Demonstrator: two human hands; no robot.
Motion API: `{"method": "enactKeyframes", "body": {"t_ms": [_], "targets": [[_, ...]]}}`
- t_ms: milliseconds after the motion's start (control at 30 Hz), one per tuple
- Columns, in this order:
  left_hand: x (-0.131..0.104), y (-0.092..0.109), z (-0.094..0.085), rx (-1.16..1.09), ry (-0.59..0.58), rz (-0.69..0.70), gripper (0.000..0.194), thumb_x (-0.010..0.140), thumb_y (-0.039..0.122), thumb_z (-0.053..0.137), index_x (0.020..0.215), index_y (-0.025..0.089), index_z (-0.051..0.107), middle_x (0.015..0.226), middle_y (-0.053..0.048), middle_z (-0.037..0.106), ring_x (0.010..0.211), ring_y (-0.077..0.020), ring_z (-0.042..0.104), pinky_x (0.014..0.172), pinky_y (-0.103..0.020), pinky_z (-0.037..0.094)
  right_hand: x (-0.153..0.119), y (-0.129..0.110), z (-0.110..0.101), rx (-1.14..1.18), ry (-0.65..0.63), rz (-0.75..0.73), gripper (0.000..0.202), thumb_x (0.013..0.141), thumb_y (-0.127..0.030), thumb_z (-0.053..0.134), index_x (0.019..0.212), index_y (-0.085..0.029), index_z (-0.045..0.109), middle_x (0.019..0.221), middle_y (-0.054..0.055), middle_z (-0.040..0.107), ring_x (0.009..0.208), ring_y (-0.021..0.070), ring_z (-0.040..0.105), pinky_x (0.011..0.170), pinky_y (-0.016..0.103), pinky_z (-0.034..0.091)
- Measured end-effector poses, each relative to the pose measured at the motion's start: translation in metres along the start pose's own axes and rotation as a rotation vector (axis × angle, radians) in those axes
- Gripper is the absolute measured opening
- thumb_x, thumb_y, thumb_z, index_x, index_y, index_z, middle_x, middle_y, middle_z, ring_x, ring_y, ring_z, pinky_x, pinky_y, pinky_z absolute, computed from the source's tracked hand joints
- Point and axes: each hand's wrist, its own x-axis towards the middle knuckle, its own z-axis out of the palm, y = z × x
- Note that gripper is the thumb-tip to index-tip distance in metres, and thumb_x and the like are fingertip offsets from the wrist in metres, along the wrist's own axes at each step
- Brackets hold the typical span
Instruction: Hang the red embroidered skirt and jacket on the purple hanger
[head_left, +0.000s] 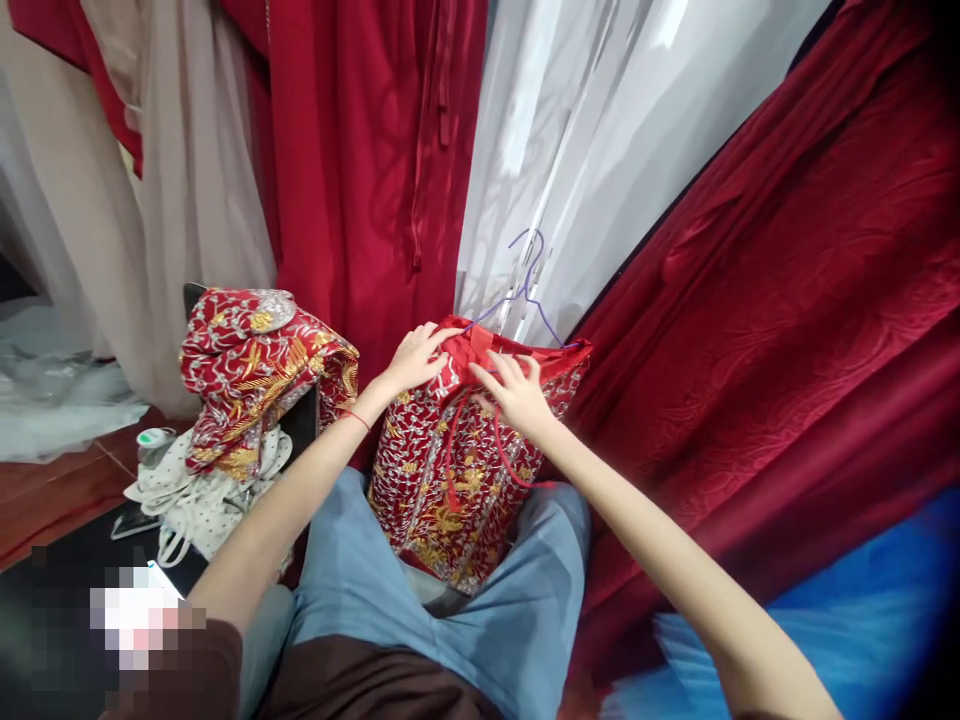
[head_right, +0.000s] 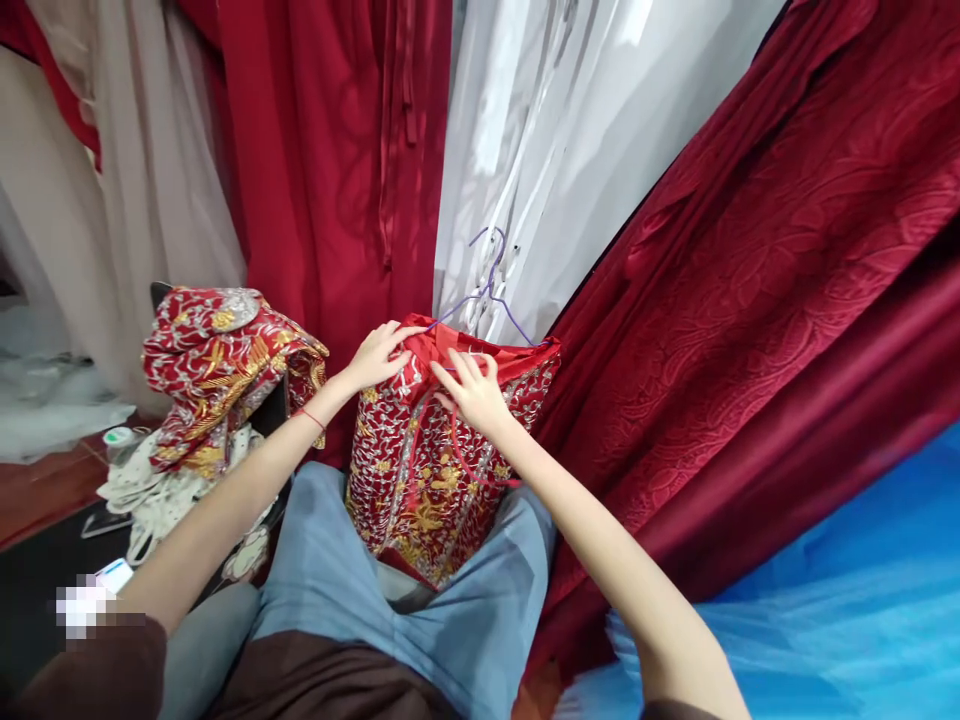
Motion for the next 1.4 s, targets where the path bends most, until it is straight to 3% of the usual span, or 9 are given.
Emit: {"method": "enactKeyframes", "body": {"t_ms": [167, 400, 533, 700, 767, 967, 1067, 1267, 1400], "targets": [[-0.011, 0.013, 0.009, 0.27, 0.034, 0.011, 0.043, 0.1, 0.027, 0.037, 0.14, 0.018, 0.05, 0.112, -0.014, 0.06, 0.102, -0.0262, 0.056, 0.09, -0.036, 0.043, 0.052, -0.012, 0.005, -0.061, -0.087, -0.282, 0.036, 0.101, -0.012, 0.033, 0.129, -0.011, 0.056, 0.131, 0.022, 0.059, 0.112, 0.0252, 0.054, 0.091, 0.038, 0.037], [-0.011, 0.013, 0.02, 0.26, 0.116, -0.015, 0.045, 0.104, 0.033, 0.025, 0.135, 0.017, 0.054, 0.109, -0.015, 0.061, 0.097, -0.0256, 0.058, 0.085, -0.035, 0.043, 0.048, 0.001, -0.033, -0.109, -0.253, -0.275, 0.032, 0.101, -0.012, 0.032, 0.122, -0.014, 0.057, 0.11, 0.015, 0.065, 0.097, 0.0224, 0.058, 0.081, 0.033, 0.037], [-0.013, 0.013, 0.023, 0.224, 0.148, -0.043, 0.044, 0.104, 0.03, 0.026, 0.134, 0.018, 0.054, 0.109, -0.014, 0.062, 0.099, -0.026, 0.058, 0.085, -0.036, 0.042, 0.061, 0.008, -0.054, -0.112, -0.472, -0.013, 0.032, 0.098, -0.014, 0.034, 0.127, -0.012, 0.049, 0.112, 0.017, 0.065, 0.095, 0.0237, 0.064, 0.073, 0.03, 0.039], [-0.014, 0.015, 0.024, 0.234, 0.139, -0.072, 0.042, 0.103, 0.026, 0.028, 0.135, 0.017, 0.054, 0.108, -0.014, 0.062, 0.099, -0.0263, 0.057, 0.084, -0.037, 0.043, 0.069, 0.003, -0.051, -0.08, -0.605, 0.371, 0.036, 0.092, -0.013, 0.043, 0.128, -0.008, 0.043, 0.115, 0.019, 0.067, 0.093, 0.0249, 0.067, 0.067, 0.03, 0.04], [-0.013, 0.014, 0.024, 0.235, 0.126, -0.083, 0.041, 0.102, 0.024, 0.03, 0.134, 0.018, 0.054, 0.109, -0.013, 0.062, 0.1, -0.0257, 0.057, 0.085, -0.036, 0.043, 0.066, -0.001, -0.043, -0.156, -0.566, 0.284, 0.033, 0.093, -0.009, 0.041, 0.124, -0.008, 0.047, 0.113, 0.018, 0.066, 0.092, 0.0244, 0.066, 0.066, 0.03, 0.039], [-0.012, 0.006, 0.022, 0.219, 0.11, -0.064, 0.039, 0.1, 0.018, 0.035, 0.135, 0.019, 0.053, 0.111, -0.011, 0.062, 0.102, -0.0245, 0.057, 0.088, -0.035, 0.044, 0.044, 0.002, -0.014, -0.271, -0.263, -0.387, 0.028, 0.099, -0.009, 0.034, 0.112, -0.015, 0.059, 0.104, 0.013, 0.067, 0.082, 0.019, 0.058, 0.067, 0.032, 0.035], [-0.011, 0.004, 0.023, 0.202, 0.101, -0.061, 0.04, 0.099, 0.016, 0.038, 0.135, 0.019, 0.053, 0.111, -0.011, 0.062, 0.102, -0.0244, 0.057, 0.089, -0.034, 0.044, 0.041, 0.006, -0.006, -0.259, -0.277, -0.548, 0.029, 0.099, -0.008, 0.036, 0.11, -0.018, 0.061, 0.105, 0.01, 0.067, 0.08, 0.0169, 0.056, 0.067, 0.031, 0.034], [-0.011, 0.005, 0.025, 0.195, 0.115, -0.08, 0.039, 0.099, 0.017, 0.037, 0.134, 0.019, 0.054, 0.108, -0.011, 0.062, 0.101, -0.0248, 0.057, 0.086, -0.035, 0.044, 0.067, 0.015, -0.025, -0.206, -0.562, -0.151, 0.026, 0.093, -0.006, 0.045, 0.104, -0.012, 0.068, 0.096, 0.014, 0.07, 0.079, 0.0196, 0.065, 0.065, 0.03, 0.038], [-0.011, 0.003, 0.028, 0.213, 0.134, -0.087, 0.04, 0.1, 0.018, 0.036, 0.136, 0.019, 0.052, 0.109, -0.011, 0.062, 0.1, -0.0235, 0.057, 0.085, -0.034, 0.043, 0.102, 0.041, -0.067, 0.332, -0.777, 0.109, 0.006, 0.083, -0.013, 0.067, 0.083, -0.017, 0.071, 0.071, 0.002, 0.067, 0.063, 0.013, 0.06, 0.06, 0.024, 0.04]]}}
